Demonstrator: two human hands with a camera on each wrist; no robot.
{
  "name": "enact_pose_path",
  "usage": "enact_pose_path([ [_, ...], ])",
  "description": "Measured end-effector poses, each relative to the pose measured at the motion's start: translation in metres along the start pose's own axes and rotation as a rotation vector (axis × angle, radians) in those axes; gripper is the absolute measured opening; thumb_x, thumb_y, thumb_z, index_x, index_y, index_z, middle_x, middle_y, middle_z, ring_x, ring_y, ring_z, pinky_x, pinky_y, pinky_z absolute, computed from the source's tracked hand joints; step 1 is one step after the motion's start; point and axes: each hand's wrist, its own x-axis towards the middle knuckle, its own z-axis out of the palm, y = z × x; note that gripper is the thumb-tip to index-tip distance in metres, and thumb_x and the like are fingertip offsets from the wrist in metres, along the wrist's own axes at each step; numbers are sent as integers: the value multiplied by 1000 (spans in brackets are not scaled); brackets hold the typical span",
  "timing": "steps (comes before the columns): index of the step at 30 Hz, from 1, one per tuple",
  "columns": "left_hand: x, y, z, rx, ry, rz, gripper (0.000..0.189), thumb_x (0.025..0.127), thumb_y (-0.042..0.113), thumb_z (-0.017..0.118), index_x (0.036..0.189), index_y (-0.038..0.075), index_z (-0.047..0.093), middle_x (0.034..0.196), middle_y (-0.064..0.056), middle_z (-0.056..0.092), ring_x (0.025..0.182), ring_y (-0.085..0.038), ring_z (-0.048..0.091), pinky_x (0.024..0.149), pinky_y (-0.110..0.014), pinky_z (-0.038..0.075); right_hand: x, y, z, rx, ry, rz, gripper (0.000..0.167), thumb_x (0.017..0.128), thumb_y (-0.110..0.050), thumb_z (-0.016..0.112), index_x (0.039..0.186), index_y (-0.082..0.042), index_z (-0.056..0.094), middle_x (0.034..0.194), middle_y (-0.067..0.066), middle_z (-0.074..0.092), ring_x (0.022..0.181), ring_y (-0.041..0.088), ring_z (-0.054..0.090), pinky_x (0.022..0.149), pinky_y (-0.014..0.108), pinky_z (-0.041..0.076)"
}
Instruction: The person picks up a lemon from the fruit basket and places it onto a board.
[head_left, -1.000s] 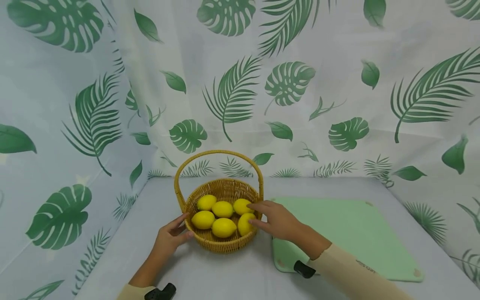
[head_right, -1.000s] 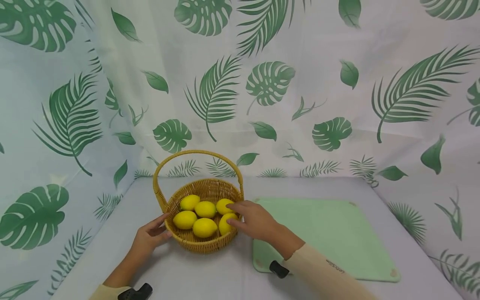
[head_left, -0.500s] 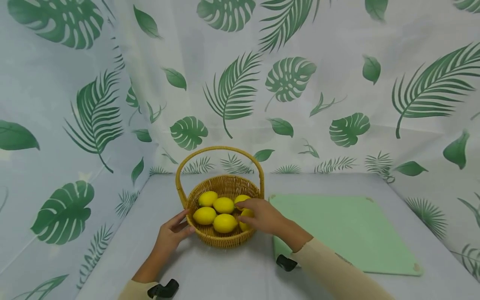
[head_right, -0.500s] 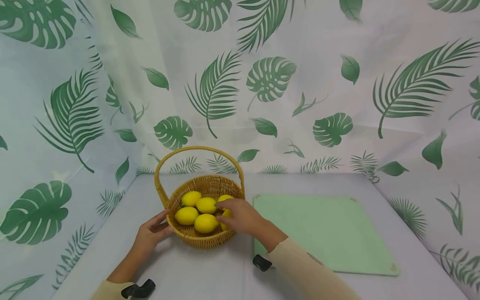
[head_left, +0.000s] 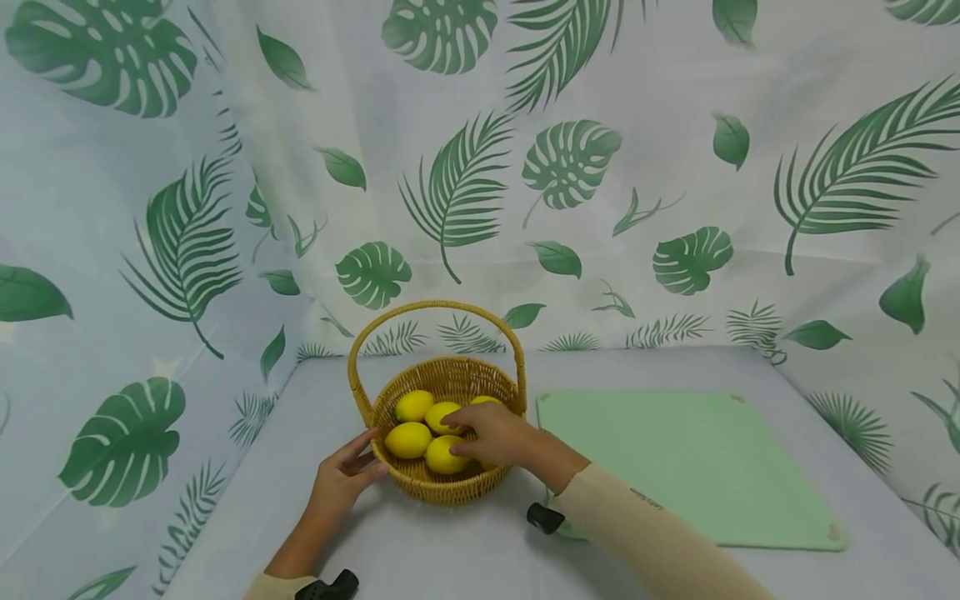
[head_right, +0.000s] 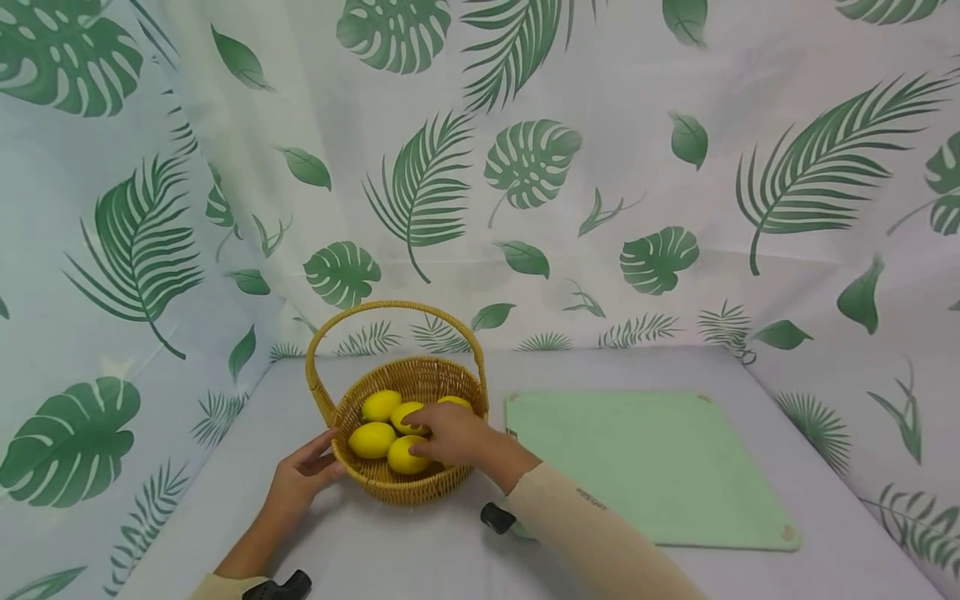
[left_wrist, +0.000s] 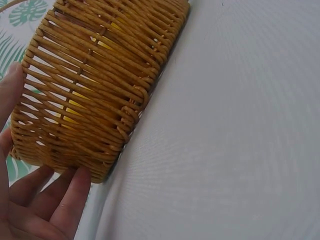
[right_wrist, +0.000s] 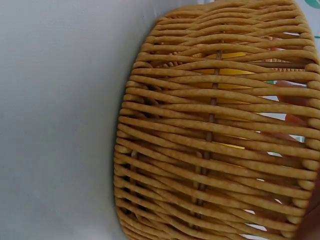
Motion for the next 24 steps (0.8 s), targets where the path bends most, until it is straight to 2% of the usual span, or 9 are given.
enact_pose_path([
  [7,0,-3,0,9,5,-9,61,86,7,75,142,8,51,147,-11,43,121,-36,53,86,-29,51,6,0,5,-10,-27,40,50,90,-38,71,134,-18,61,129,-8,59,113,10,56,95,33,46],
  [13,2,0,-3,22,9,-27,60,86,7,75,141,9,52,146,-11,44,120,-35,54,86,-28,50,14,-1,9,-59,-56,39,54,86,-38,75,134,-20,61,131,-9,58,123,14,51,102,36,41],
  [20,1,3,-2,-24,-11,-17,60,87,0,72,142,1,49,147,-16,41,121,-41,51,85,-28,51,19,-1,15,-105,-107,67,55,83,-38,79,133,-25,62,130,-10,58,122,13,51,103,35,40],
  [24,0,0,-1,-27,-2,-16,59,87,0,72,141,3,51,146,-14,43,120,-37,52,85,-27,51,20,-2,18,-118,-130,92,54,81,-35,80,131,-26,63,129,-9,58,122,13,51,103,35,39],
])
